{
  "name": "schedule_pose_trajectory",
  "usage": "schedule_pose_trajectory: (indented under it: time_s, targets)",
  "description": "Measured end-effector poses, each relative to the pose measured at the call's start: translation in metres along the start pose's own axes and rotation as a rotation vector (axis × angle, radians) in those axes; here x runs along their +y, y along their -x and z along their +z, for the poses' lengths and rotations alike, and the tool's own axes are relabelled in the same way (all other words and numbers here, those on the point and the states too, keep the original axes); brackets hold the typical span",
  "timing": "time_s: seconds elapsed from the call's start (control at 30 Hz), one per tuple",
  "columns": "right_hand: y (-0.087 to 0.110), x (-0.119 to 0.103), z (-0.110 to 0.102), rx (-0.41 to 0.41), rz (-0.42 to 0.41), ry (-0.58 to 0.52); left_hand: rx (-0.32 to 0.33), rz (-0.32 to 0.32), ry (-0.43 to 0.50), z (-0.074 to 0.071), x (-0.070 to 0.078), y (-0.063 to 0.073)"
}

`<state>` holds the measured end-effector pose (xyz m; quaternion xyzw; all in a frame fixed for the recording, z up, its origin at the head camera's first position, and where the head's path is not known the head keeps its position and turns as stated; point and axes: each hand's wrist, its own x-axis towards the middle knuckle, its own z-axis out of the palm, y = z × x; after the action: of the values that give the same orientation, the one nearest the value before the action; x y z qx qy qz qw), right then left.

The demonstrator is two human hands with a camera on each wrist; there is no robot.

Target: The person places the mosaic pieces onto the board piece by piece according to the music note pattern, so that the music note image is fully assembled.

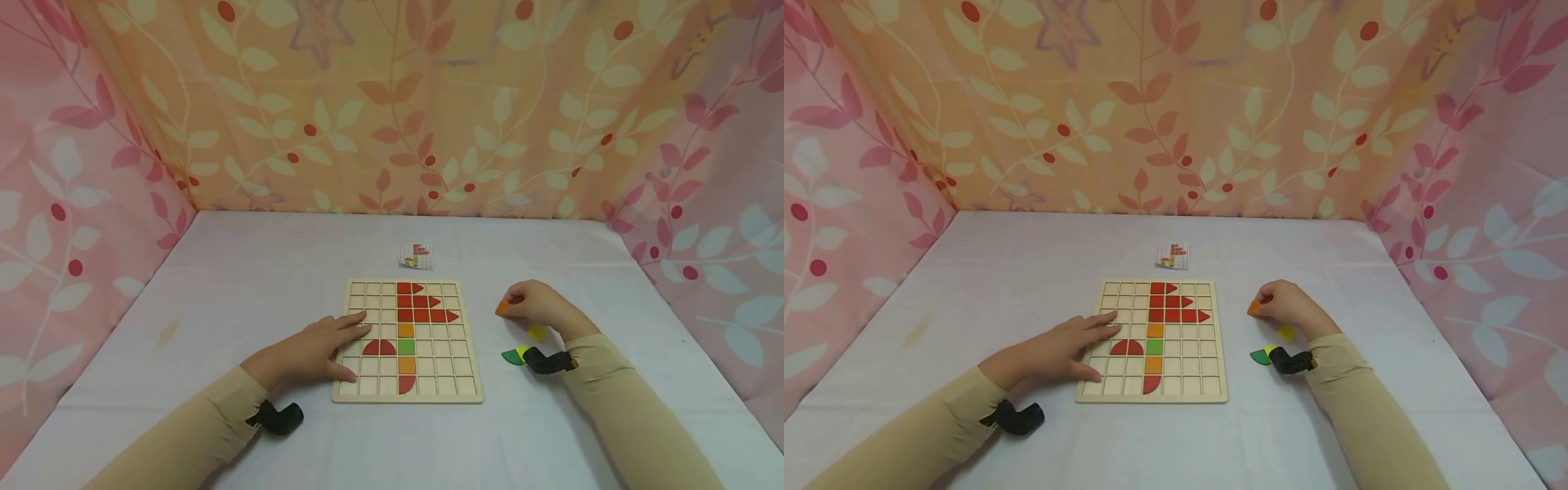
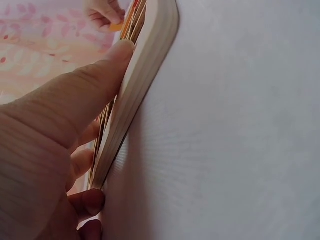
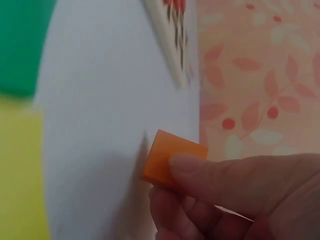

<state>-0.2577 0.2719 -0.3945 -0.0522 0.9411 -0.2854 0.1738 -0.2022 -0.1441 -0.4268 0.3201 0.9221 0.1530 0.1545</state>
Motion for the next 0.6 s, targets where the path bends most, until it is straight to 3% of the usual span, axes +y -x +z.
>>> schedule_pose_trajectory:
  time_s: [0.33, 0.6]
  targets:
    - [-0.001, -0.060, 0.024, 0.022, -0.106, 0.026, -0.001, -0.004, 0.023, -0.002, 0.003, 0.002]
    - [0.002, -0.110, 0.051, 0.000, -0.274, 0.021, -0.014, -0.008, 0.021, -0.004, 0.003, 0.004]
